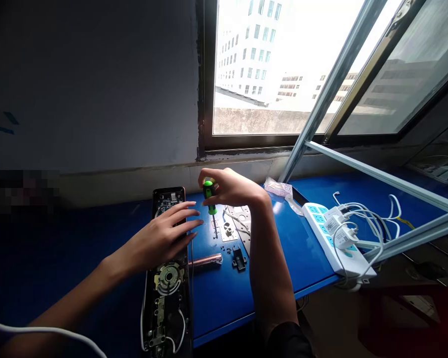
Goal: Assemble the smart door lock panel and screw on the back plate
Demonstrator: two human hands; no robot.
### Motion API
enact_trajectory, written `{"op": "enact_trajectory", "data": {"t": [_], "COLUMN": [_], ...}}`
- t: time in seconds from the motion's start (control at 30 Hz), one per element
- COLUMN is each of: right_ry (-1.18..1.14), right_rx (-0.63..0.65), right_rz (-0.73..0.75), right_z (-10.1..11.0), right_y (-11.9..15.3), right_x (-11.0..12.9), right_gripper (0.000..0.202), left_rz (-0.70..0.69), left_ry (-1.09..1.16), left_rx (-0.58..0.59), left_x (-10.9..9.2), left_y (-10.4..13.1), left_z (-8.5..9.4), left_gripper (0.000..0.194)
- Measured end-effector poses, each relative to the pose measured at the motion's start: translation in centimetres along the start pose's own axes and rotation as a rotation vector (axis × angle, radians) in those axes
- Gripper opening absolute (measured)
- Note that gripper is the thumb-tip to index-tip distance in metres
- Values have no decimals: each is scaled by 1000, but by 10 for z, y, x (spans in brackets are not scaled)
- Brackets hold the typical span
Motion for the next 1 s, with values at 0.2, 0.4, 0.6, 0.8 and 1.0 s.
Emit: {"op": "enact_trajectory", "data": {"t": [0.2, 0.4, 0.6, 0.8, 1.0], "right_ry": [-13, -27, -106, -325, -471], "right_rx": [5, 1, -105, -353, -626], "right_rz": [5, 17, 82, 221, 394], "right_z": [-8, -11, 2, 27, 36], "right_y": [-15, -18, -8, 14, 26], "right_x": [-11, -11, 10, 43, 71], "right_gripper": [35, 35, 31, 35, 36], "left_rz": [-10, -18, 69, 266, 384], "left_ry": [-30, -4, 112, 303, 441], "left_rx": [30, 6, -87, -17, 122], "left_x": [0, -1, 14, 43, 57], "left_y": [2, 3, 6, 31, 50], "left_z": [-9, -5, 23, 49, 57], "left_gripper": [26, 24, 23, 25, 31]}}
Point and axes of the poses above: each hand's wrist, its own y-axis away from the middle knuckle, its own z-axis out of the back of the hand, x = y × z, the point moved 9 cm from there along -y, towards the middle knuckle, and after that the axes turned 6 degrees about -z, right-handed, at the moved point
